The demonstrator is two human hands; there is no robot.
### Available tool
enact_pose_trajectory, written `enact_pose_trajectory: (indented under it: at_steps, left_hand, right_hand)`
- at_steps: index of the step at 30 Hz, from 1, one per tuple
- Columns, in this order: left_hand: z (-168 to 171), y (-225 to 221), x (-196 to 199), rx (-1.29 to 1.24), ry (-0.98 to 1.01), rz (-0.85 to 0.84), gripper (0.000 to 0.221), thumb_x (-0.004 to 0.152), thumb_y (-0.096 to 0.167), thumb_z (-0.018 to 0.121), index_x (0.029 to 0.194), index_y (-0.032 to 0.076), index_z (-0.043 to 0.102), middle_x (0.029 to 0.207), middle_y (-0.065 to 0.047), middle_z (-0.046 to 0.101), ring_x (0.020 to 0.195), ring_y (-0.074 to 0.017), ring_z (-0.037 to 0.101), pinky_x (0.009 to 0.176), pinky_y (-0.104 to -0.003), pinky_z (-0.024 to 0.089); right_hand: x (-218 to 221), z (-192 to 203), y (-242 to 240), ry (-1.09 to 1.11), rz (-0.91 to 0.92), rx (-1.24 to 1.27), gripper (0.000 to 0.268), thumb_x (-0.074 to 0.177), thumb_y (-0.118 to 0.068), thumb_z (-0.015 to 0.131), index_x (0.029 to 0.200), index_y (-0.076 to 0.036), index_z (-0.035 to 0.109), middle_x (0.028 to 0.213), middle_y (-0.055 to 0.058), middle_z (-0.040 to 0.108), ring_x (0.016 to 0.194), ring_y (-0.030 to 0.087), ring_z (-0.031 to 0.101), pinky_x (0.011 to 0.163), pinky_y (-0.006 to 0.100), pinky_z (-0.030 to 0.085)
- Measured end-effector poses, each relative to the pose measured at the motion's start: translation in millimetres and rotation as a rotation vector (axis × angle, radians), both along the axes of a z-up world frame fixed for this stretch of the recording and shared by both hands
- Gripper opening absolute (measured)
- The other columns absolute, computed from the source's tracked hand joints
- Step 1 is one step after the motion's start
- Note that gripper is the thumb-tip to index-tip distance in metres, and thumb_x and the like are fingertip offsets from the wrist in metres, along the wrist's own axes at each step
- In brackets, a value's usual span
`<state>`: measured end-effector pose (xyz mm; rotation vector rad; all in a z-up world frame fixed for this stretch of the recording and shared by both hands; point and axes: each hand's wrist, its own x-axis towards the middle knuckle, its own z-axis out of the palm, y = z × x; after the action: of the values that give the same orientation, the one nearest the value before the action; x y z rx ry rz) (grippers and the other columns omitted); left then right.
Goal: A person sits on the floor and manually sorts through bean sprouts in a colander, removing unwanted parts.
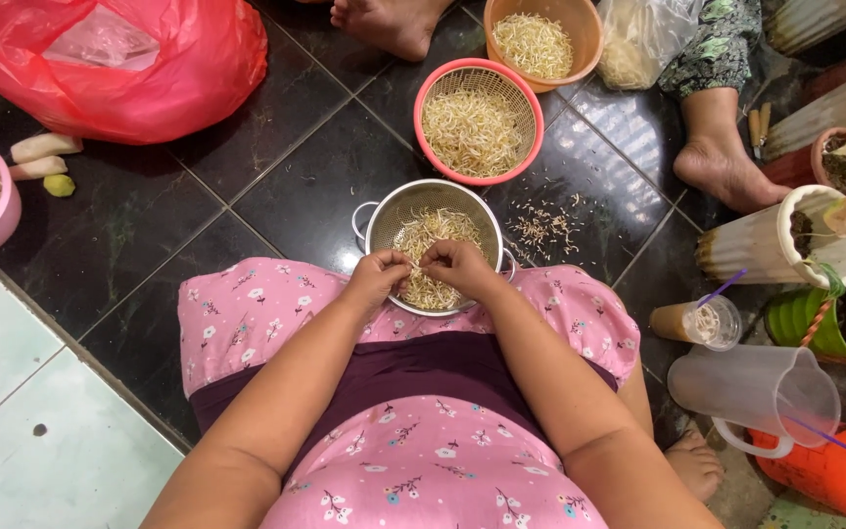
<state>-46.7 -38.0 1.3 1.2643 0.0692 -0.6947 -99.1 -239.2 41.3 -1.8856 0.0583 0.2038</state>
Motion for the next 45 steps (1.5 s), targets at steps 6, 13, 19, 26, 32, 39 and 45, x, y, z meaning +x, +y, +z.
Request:
enact_pose_trajectory:
  at_steps: [6,13,19,26,32,39,45]
  left_hand:
    - [4.1,0.2,-1.2,0.012,0.015,-0.025,0.016,0.080,0.003,0.075,0.095,-0.002,0.073,0.065,-0.009,0.064,0.054,-0.0131,0.066,0.051,-0.025,0.061]
    - [8.2,0.0,-1.1,0.025,0.011,-0.009,0.014,0.083,0.005,0.076,0.094,-0.002,0.072,0.064,-0.008,0.064,0.053,-0.0125,0.065,0.049,-0.025,0.060]
    - [6.4,-0.7,-3.2,0.073,0.013,0.063,0.014,0.082,0.008,0.078,0.093,0.000,0.073,0.063,-0.008,0.064,0.052,-0.0125,0.065,0.048,-0.024,0.060]
    - [17.9,-1.0,-7.8,0.100,0.042,0.125,0.015,0.084,0.010,0.078,0.093,0.000,0.072,0.064,-0.006,0.063,0.053,-0.0120,0.065,0.049,-0.023,0.060]
    - [9.4,-1.6,-5.1,0.156,0.045,0.172,0.017,0.086,0.010,0.077,0.097,-0.001,0.070,0.067,-0.007,0.064,0.055,-0.0117,0.065,0.051,-0.023,0.061]
    - [2.0,-3.0,-3.6,0.165,0.055,0.185,0.018,0.086,0.012,0.077,0.095,0.000,0.069,0.064,-0.007,0.064,0.051,-0.0118,0.065,0.049,-0.023,0.060]
    - [8.4,-3.5,-4.4,0.179,0.060,0.190,0.018,0.085,0.012,0.078,0.095,-0.001,0.070,0.068,-0.009,0.067,0.053,-0.0123,0.066,0.050,-0.024,0.062]
  right_hand:
    - [0.7,0.4,0.7,-0.028,0.042,-0.102,0.015,0.081,-0.014,0.079,0.095,-0.009,0.078,0.074,0.007,0.069,0.072,0.016,0.061,0.069,0.031,0.050]
    - [3.1,-2.2,1.1,-0.081,0.006,-0.192,0.012,0.081,-0.016,0.079,0.091,-0.011,0.078,0.074,0.006,0.069,0.071,0.018,0.064,0.068,0.032,0.051]
    - [5.5,-10.0,14.8,-0.178,-0.105,-0.266,0.005,0.082,-0.014,0.077,0.087,-0.013,0.076,0.072,0.004,0.067,0.070,0.021,0.066,0.069,0.031,0.052]
    - [9.1,-42.3,26.8,-0.203,-0.301,-0.160,0.005,0.082,-0.018,0.075,0.086,-0.015,0.074,0.070,0.001,0.062,0.069,0.014,0.060,0.068,0.030,0.050]
    - [2.7,-11.0,41.5,0.188,-0.385,0.582,0.014,0.077,0.000,0.058,0.089,-0.004,0.064,0.071,0.010,0.067,0.051,0.013,0.064,0.052,0.023,0.053]
    - [0.0,0.6,44.8,0.234,-0.364,0.637,0.019,0.078,0.000,0.061,0.097,0.001,0.067,0.076,0.011,0.070,0.053,0.012,0.065,0.052,0.022,0.053]
    - [-2.9,1.7,44.4,0.089,-0.311,0.356,0.022,0.077,0.005,0.076,0.099,0.005,0.073,0.075,0.007,0.068,0.059,0.009,0.065,0.057,0.021,0.054]
